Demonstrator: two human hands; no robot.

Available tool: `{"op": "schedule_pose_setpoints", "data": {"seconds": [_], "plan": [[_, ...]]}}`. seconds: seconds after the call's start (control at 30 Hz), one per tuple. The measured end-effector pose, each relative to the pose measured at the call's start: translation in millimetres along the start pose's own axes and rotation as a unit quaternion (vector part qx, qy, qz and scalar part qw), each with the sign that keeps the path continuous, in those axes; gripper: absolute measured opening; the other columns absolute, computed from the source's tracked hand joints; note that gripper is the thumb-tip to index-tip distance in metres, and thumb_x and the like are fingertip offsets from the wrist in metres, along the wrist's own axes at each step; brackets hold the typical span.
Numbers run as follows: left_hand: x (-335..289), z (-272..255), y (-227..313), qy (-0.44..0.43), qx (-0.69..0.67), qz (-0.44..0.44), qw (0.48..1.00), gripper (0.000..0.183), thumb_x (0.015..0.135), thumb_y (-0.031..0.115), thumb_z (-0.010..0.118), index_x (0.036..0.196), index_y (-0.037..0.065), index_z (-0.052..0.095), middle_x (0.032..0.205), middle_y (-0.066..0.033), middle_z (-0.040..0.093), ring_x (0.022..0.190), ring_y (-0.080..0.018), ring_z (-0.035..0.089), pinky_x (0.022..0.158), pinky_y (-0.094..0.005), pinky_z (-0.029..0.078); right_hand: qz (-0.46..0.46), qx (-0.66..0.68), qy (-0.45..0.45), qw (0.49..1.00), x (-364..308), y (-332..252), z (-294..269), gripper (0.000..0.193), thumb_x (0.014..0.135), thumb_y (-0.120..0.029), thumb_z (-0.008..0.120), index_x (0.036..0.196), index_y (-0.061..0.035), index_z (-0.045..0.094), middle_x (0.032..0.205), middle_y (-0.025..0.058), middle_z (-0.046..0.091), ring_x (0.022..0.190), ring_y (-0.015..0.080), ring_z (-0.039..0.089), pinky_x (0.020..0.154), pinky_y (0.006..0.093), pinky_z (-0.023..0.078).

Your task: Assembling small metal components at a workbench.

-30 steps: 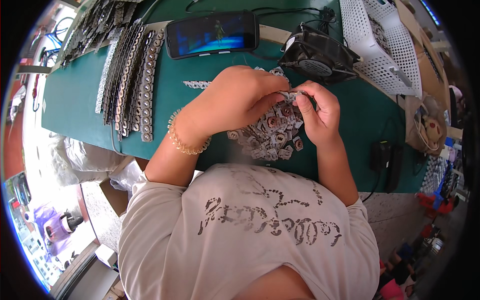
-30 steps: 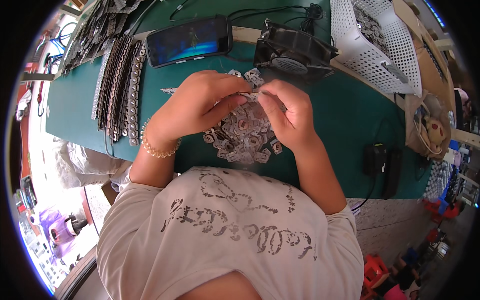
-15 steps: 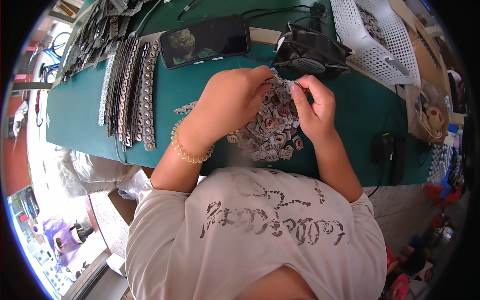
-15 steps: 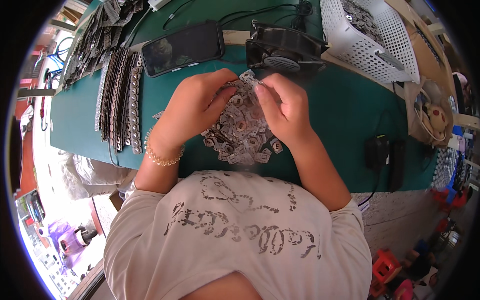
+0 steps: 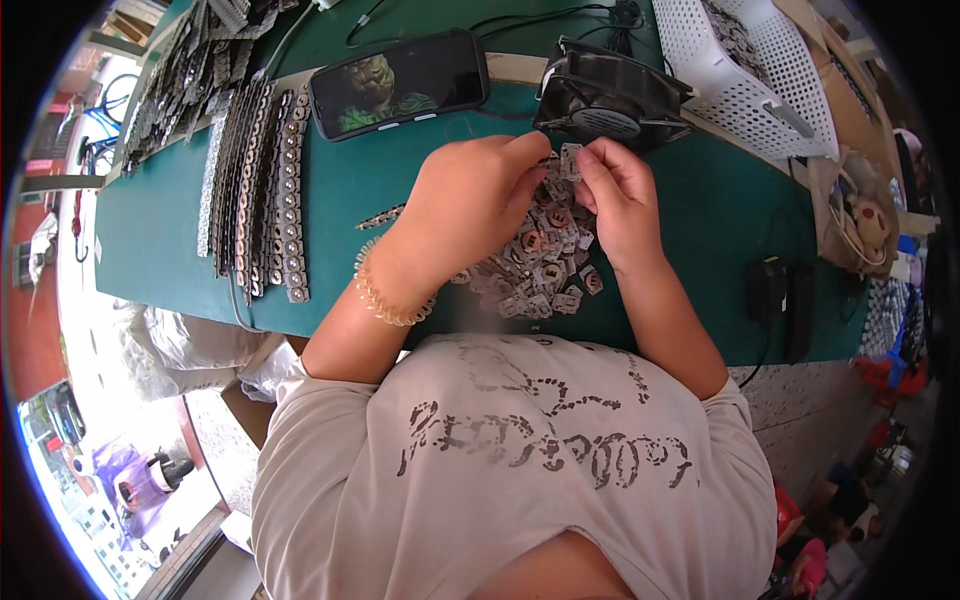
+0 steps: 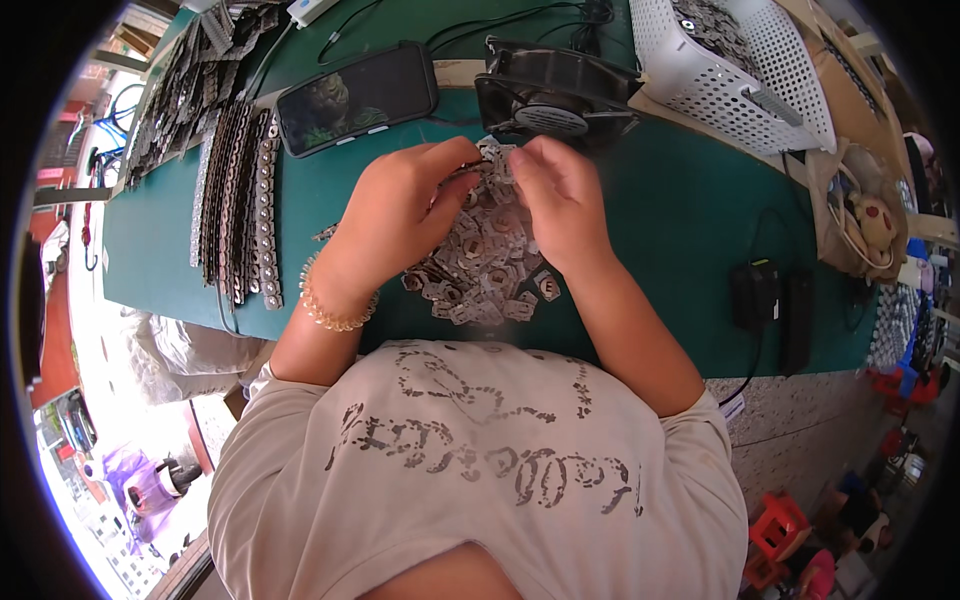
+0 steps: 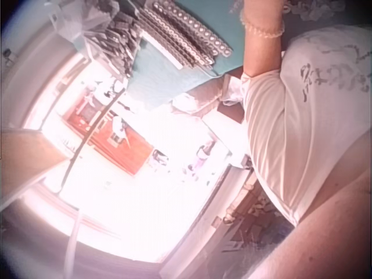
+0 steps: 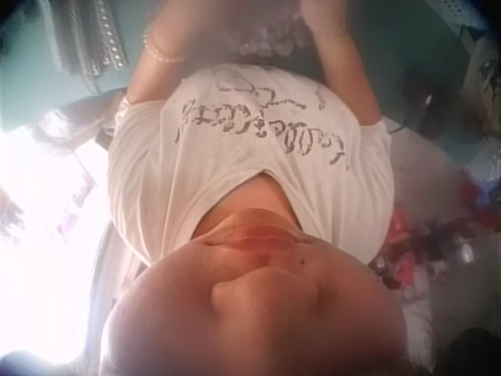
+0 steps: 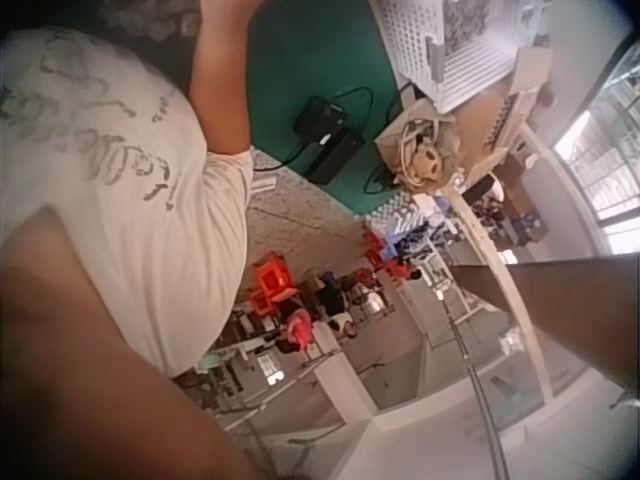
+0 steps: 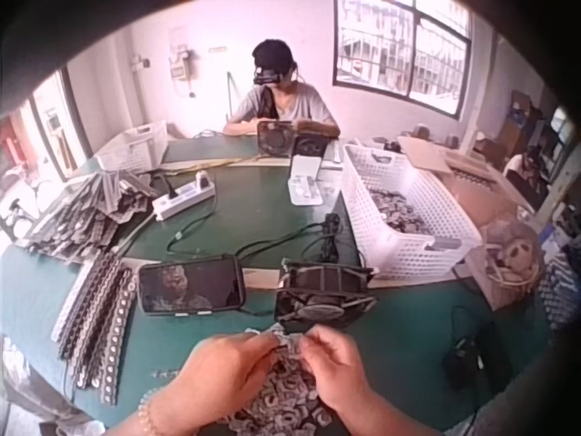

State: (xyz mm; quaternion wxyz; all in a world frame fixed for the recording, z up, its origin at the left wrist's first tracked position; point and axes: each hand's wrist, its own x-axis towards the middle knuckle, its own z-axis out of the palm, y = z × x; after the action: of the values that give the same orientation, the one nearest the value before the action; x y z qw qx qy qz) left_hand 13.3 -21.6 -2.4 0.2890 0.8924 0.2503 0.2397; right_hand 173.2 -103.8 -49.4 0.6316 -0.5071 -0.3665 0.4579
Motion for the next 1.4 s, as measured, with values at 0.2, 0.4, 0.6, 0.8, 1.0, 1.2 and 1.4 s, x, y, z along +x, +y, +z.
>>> {"op": "schedule_pose_setpoints", "data": {"seconds": [0.2, 0.4, 0.6, 0.8, 1.0, 1.2, 1.4], "plan": [[0, 5, -1, 0.023, -0.002, -0.006, 1.0, 0.01, 0.083, 0.008, 0.062, 0.091, 0.004, 0.057, 0.073, -0.0166, 0.059, 0.063, -0.0354, 0.055, 0.055, -0.041, 0.042, 0.052, 0.034, -0.014, 0.998, 4, -6, -2, 0.019, 0.094, -0.016, 0.056, 0.079, -0.0042, 0.056, 0.063, -0.0058, 0.043, 0.057, 0.0033, 0.035, 0.05, 0.0215, 0.027], [0, 9, -3, 0.03, 0.016, -0.014, 0.999, 0.011, 0.083, 0.008, 0.062, 0.092, 0.005, 0.058, 0.073, -0.0165, 0.06, 0.064, -0.0364, 0.057, 0.056, -0.0428, 0.043, 0.083, 0.051, -0.014, 0.995, 8, -7, -1, 0.018, 0.093, -0.016, 0.056, 0.079, -0.0041, 0.056, 0.063, -0.0061, 0.041, 0.056, 0.0035, 0.035, 0.049, 0.0215, 0.026], [1, 9, -1, 0.026, 0.04, -0.022, 0.999, 0.012, 0.082, 0.007, 0.059, 0.094, 0.005, 0.058, 0.075, -0.0158, 0.062, 0.07, -0.0382, 0.059, 0.059, -0.0458, 0.046, 0.113, 0.065, -0.01, 0.991, 12, -8, -2, 0.015, 0.092, -0.015, 0.055, 0.081, -0.0053, 0.056, 0.063, -0.0063, 0.041, 0.054, 0.0031, 0.034, 0.048, 0.0211, 0.024], [1, 12, -1, 0.037, 0.049, -0.018, 0.998, 0.012, 0.082, 0.008, 0.059, 0.093, 0.005, 0.059, 0.074, -0.0156, 0.062, 0.069, -0.038, 0.06, 0.058, -0.0457, 0.046, 0.138, 0.105, -0.038, 0.984, 16, -2, -10, 0.013, 0.092, -0.014, 0.055, 0.082, -0.0062, 0.056, 0.063, -0.0064, 0.042, 0.052, 0.0018, 0.034, 0.046, 0.0196, 0.023], [1, 18, -6, 0.055, 0.046, -0.014, 0.997, 0.012, 0.082, 0.01, 0.063, 0.092, 0.005, 0.059, 0.074, -0.0165, 0.061, 0.064, -0.0355, 0.059, 0.056, -0.0413, 0.045, 0.139, 0.112, -0.046, 0.983, 18, 0, -12, 0.014, 0.093, -0.014, 0.055, 0.082, -0.0064, 0.056, 0.063, -0.007, 0.042, 0.051, 0.0011, 0.033, 0.045, 0.019, 0.023], [2, 17, -5, 0.059, 0.047, -0.018, 0.997, 0.012, 0.082, 0.01, 0.063, 0.092, 0.005, 0.059, 0.074, -0.017, 0.061, 0.063, -0.0358, 0.059, 0.056, -0.0415, 0.045, 0.117, 0.093, -0.015, 0.989, 15, -4, -2, 0.014, 0.093, -0.014, 0.055, 0.081, -0.0067, 0.056, 0.062, -0.0079, 0.041, 0.051, 0.001, 0.032, 0.045, 0.0195, 0.023], [2, 16, -5, 0.06, 0.042, -0.023, 0.997, 0.011, 0.083, 0.01, 0.063, 0.091, 0.004, 0.059, 0.072, -0.0181, 0.061, 0.063, -0.0367, 0.059, 0.056, -0.0417, 0.045, 0.117, 0.101, -0.02, 0.988, 15, -2, -3, 0.014, 0.093, -0.015, 0.055, 0.081, -0.0072, 0.055, 0.062, -0.0078, 0.04, 0.051, 0.0009, 0.032, 0.045, 0.0193, 0.022]]}}
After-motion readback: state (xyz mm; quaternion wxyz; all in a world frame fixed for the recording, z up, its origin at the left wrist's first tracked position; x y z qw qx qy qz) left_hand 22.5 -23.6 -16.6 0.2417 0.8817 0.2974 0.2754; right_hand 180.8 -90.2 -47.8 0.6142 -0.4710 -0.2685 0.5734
